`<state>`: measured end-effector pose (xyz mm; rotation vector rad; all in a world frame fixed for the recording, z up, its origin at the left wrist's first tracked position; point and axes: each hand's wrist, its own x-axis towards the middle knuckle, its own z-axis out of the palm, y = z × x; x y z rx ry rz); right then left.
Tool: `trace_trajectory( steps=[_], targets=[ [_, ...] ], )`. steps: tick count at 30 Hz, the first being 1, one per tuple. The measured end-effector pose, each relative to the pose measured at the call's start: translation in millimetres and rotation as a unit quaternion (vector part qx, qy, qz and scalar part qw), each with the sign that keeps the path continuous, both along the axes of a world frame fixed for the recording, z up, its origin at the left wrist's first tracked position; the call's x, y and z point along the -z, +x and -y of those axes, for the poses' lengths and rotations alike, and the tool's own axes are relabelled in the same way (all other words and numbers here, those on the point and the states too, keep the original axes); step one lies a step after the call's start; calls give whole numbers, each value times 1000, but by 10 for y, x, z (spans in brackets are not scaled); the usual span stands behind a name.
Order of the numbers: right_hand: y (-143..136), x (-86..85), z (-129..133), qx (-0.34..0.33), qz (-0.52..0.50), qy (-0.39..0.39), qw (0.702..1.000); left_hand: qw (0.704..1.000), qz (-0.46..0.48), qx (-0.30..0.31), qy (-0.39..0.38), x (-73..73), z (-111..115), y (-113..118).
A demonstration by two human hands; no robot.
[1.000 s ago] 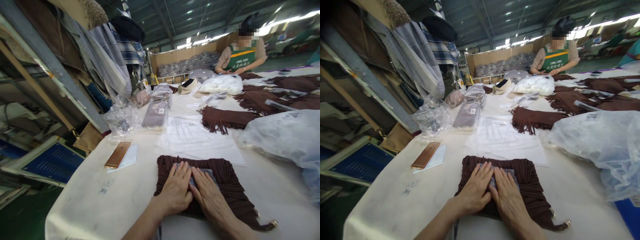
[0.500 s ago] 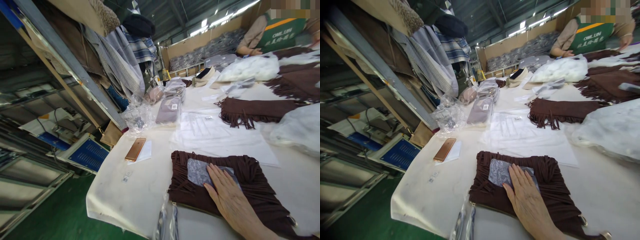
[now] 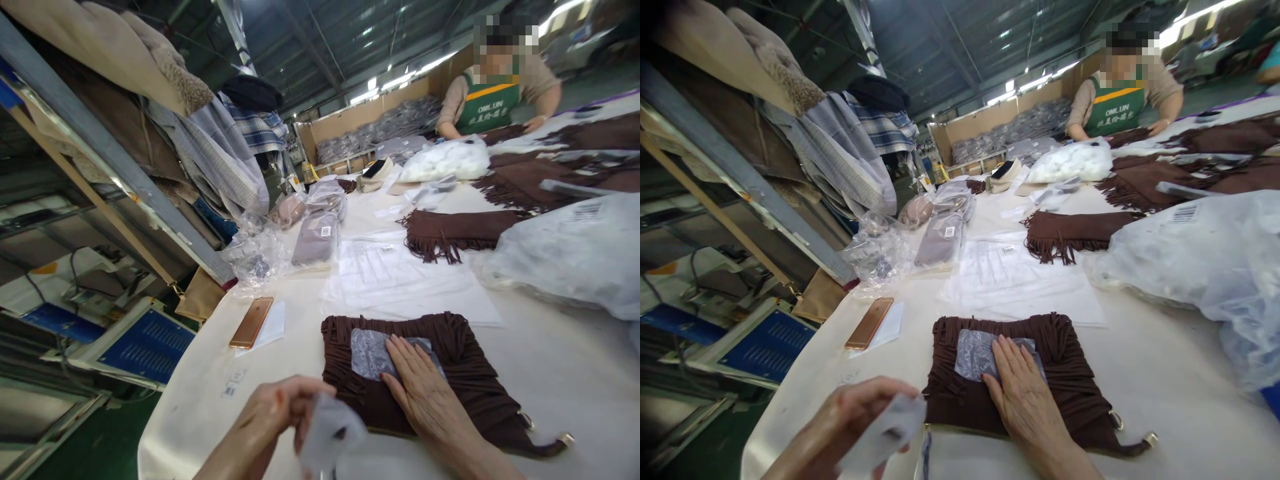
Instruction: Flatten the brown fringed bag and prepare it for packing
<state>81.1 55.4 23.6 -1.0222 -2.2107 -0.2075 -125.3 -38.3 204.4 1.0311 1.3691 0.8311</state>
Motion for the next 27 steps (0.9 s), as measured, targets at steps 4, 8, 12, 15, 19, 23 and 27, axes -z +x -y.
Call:
trace_trajectory(
  steps=[4, 8, 12, 15, 19, 23, 27],
  targets=[
    [34, 14, 19, 1, -96, -87, 992, 914, -347, 175, 118, 390, -747, 578],
    [149, -80, 37, 70, -267, -164, 947, 800, -548, 172, 173, 820, -988, 818],
    [207, -266, 40, 55, -216, -58, 973, 786, -552, 205, 187, 886, -994, 824],
    [145, -243, 6, -11, -50, -32, 998, 785, -536, 235, 203, 819, -965, 710],
    [60, -54, -28, 11, 11, -71, 997, 829, -465, 107, 292, 777, -635, 287],
    [62, -30, -16, 15, 23, -72, 997, 775, -501, 25, 385, 829, -170, -125],
    [74, -100, 7, 24, 50, -78, 995, 662, -565, 73, 487, 903, -264, -18]
  ],
)
